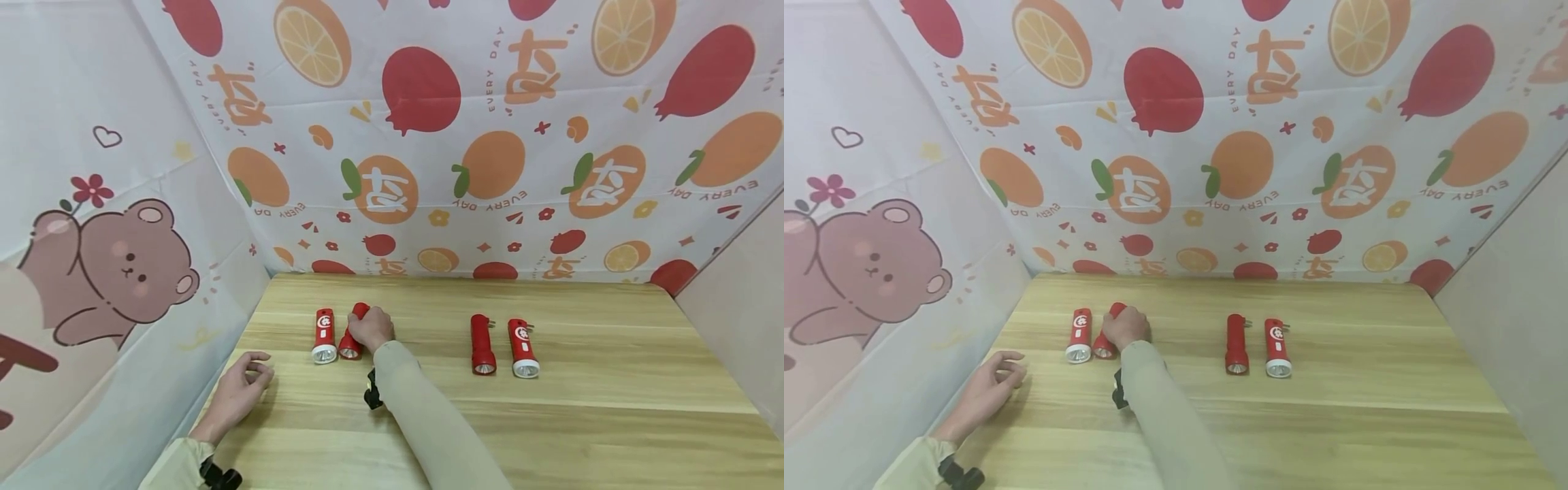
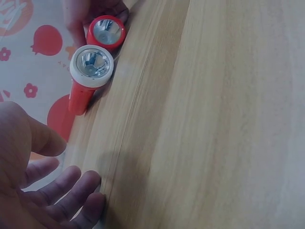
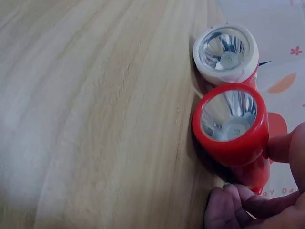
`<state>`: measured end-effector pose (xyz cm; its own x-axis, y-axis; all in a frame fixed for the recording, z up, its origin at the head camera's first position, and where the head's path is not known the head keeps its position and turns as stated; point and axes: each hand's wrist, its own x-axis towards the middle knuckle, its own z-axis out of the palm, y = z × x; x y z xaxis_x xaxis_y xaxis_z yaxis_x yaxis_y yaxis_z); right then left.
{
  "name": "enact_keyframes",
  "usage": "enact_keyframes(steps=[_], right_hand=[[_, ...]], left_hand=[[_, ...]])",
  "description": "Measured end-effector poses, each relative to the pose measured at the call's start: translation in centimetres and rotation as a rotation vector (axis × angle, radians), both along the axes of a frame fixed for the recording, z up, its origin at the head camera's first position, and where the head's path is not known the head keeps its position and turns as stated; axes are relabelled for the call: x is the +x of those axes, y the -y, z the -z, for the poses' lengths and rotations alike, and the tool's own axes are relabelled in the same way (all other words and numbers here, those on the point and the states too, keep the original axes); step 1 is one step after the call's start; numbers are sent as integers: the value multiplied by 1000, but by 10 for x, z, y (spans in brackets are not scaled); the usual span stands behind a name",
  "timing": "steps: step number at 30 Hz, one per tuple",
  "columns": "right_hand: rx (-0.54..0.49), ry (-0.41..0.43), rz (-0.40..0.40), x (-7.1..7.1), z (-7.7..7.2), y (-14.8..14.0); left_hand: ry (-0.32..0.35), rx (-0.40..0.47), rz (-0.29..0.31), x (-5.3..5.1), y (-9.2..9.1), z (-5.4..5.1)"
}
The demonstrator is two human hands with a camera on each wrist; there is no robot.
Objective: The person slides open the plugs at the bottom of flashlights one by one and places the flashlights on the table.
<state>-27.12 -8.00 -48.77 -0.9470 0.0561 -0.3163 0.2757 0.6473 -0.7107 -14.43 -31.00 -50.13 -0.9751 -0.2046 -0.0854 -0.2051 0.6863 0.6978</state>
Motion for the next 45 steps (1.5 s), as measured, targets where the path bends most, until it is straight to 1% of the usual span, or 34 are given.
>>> enact_keyframes(steps=[3, 6, 11, 17, 21, 23, 26, 28, 32, 35, 39, 45], right_hand=[[23, -3, -4, 0, 0, -1], [14, 3, 13, 0, -1, -4], [-33, 17, 29, -3, -4, -11], [-111, 49, 40, -4, -7, -19], [-125, 59, 52, -4, -8, -24], [-128, 57, 61, -4, -8, -26], [-160, 55, 75, -5, -9, -31], [-193, 67, 84, -6, -9, -34], [-277, 110, 95, -9, -4, -39], [-331, 132, 100, -11, -1, -43], [-359, 161, 104, -12, -1, -48], [-360, 189, 107, -13, -2, -56]], left_hand=[[7, 11, 2, 1, -1, 0], [7, 21, 4, 1, -3, 0], [-13, 23, -2, 1, -5, 0], [-48, 21, 13, 2, -8, -1], [-70, 30, 12, 3, -13, -4], [-78, 45, 13, 3, -17, -7], [-86, 62, 15, 3, -26, -11], [-99, 74, 19, 2, -32, -13], [-147, 77, 38, -2, -43, -15], [-171, 95, 54, -5, -49, -16], [-183, 128, 75, -8, -57, -18], [-211, 130, 105, -9, -73, -22]])
